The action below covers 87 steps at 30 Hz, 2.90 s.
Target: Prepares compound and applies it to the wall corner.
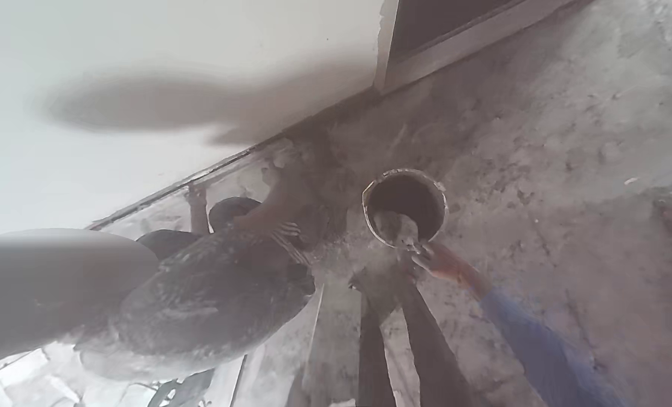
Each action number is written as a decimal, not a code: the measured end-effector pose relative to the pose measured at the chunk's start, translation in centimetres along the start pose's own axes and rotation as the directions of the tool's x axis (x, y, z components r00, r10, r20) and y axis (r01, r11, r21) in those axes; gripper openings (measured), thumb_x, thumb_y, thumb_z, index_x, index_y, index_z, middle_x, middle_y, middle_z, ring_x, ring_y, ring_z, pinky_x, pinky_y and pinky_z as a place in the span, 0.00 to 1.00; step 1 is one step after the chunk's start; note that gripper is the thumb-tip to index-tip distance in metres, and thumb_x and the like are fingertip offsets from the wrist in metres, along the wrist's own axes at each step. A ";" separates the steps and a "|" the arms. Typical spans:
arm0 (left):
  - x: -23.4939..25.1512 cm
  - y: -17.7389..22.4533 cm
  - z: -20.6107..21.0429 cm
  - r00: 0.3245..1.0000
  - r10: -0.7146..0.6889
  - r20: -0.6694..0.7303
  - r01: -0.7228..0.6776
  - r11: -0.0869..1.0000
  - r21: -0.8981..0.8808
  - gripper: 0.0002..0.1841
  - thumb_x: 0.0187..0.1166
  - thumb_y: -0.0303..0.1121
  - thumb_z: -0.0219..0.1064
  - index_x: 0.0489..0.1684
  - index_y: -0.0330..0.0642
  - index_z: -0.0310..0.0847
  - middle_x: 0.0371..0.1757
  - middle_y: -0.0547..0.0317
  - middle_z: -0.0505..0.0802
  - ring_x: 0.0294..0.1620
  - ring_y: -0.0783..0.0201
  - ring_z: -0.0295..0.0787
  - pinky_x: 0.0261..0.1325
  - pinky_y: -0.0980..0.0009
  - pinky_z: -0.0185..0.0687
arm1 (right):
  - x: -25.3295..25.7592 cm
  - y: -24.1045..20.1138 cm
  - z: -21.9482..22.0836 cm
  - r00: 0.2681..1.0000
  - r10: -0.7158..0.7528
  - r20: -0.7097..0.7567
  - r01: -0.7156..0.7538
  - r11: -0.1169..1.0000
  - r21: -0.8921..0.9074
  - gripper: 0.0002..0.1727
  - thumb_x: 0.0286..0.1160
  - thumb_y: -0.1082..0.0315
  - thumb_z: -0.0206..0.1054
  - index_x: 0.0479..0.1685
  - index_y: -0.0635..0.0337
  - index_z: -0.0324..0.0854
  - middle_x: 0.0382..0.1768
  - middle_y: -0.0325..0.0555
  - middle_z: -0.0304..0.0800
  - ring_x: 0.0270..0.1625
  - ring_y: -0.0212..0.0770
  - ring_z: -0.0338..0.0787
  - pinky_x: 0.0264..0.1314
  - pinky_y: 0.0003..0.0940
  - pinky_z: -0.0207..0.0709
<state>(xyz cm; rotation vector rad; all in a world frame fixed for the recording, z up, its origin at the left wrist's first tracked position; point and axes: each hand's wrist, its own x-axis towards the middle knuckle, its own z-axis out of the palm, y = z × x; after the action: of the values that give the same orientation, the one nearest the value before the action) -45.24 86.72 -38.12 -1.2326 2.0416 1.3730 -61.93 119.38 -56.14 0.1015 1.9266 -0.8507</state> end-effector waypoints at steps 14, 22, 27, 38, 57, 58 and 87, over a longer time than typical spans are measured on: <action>5.8 12.2 5.9 0.834 0.334 0.440 -0.199 0.925 -0.325 0.11 0.84 0.29 0.55 0.52 0.33 0.81 0.35 0.55 0.95 0.31 0.63 0.94 0.33 0.65 0.94 | -14.5 -6.3 11.9 0.380 -0.191 -0.905 0.425 0.905 -0.012 0.29 0.91 0.44 0.50 0.44 0.66 0.79 0.25 0.43 0.83 0.24 0.29 0.84 0.28 0.28 0.83; 2.6 13.5 7.8 0.795 0.347 0.498 -0.197 0.924 -0.329 0.11 0.83 0.31 0.57 0.51 0.33 0.80 0.32 0.55 0.95 0.24 0.62 0.93 0.25 0.65 0.93 | -10.8 -5.0 13.9 0.754 0.101 -0.649 -0.102 0.994 0.037 0.29 0.81 0.53 0.56 0.67 0.69 0.83 0.63 0.60 0.91 0.69 0.55 0.89 0.74 0.50 0.79; 0.8 13.9 8.1 0.830 0.315 0.460 -0.149 0.921 -0.360 0.10 0.85 0.29 0.55 0.51 0.31 0.78 0.33 0.52 0.94 0.27 0.60 0.95 0.28 0.62 0.94 | -11.4 -5.2 14.3 0.867 0.271 -0.418 -0.261 0.962 0.083 0.23 0.81 0.66 0.57 0.68 0.75 0.79 0.61 0.65 0.89 0.68 0.56 0.87 0.74 0.50 0.75; 0.8 14.7 8.9 0.820 0.417 0.392 -0.279 0.889 -0.363 0.13 0.86 0.35 0.58 0.50 0.32 0.82 0.32 0.50 0.94 0.27 0.57 0.94 0.30 0.59 0.95 | -12.8 -2.5 17.6 0.810 0.110 -0.577 0.073 0.956 0.286 0.27 0.74 0.62 0.67 0.65 0.75 0.81 0.57 0.64 0.91 0.63 0.53 0.90 0.70 0.50 0.81; 3.5 9.6 -0.8 0.909 0.290 0.300 -0.321 0.945 0.059 0.20 0.82 0.42 0.64 0.54 0.28 0.83 0.43 0.59 0.93 0.43 0.73 0.91 0.54 0.70 0.88 | 4.0 -2.2 -2.8 0.954 0.267 -0.139 -0.300 0.810 -0.503 0.21 0.84 0.72 0.54 0.73 0.68 0.75 0.60 0.68 0.87 0.63 0.71 0.87 0.60 0.70 0.80; 3.2 8.5 -0.8 0.923 0.259 0.284 -0.283 0.958 0.046 0.22 0.83 0.43 0.64 0.56 0.29 0.83 0.45 0.61 0.93 0.46 0.74 0.91 0.58 0.70 0.87 | 6.5 -2.1 -2.4 0.943 0.305 -0.131 -0.329 0.808 -0.489 0.18 0.84 0.72 0.54 0.67 0.70 0.79 0.61 0.69 0.87 0.66 0.70 0.86 0.61 0.70 0.79; 4.3 1.5 2.4 0.976 0.120 0.184 -0.052 0.941 -0.334 0.26 0.76 0.51 0.73 0.58 0.36 0.81 0.47 0.52 0.96 0.46 0.54 0.96 0.48 0.49 0.94 | 14.4 0.8 5.1 0.974 0.226 -0.005 -0.225 0.970 0.088 0.25 0.83 0.50 0.62 0.62 0.63 0.83 0.58 0.62 0.89 0.64 0.60 0.88 0.68 0.63 0.77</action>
<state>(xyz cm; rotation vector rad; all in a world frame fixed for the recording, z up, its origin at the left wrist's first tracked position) -49.19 87.13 -41.48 -1.0834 1.7951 1.8579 -65.07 112.90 -69.63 0.3733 1.8500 -0.7816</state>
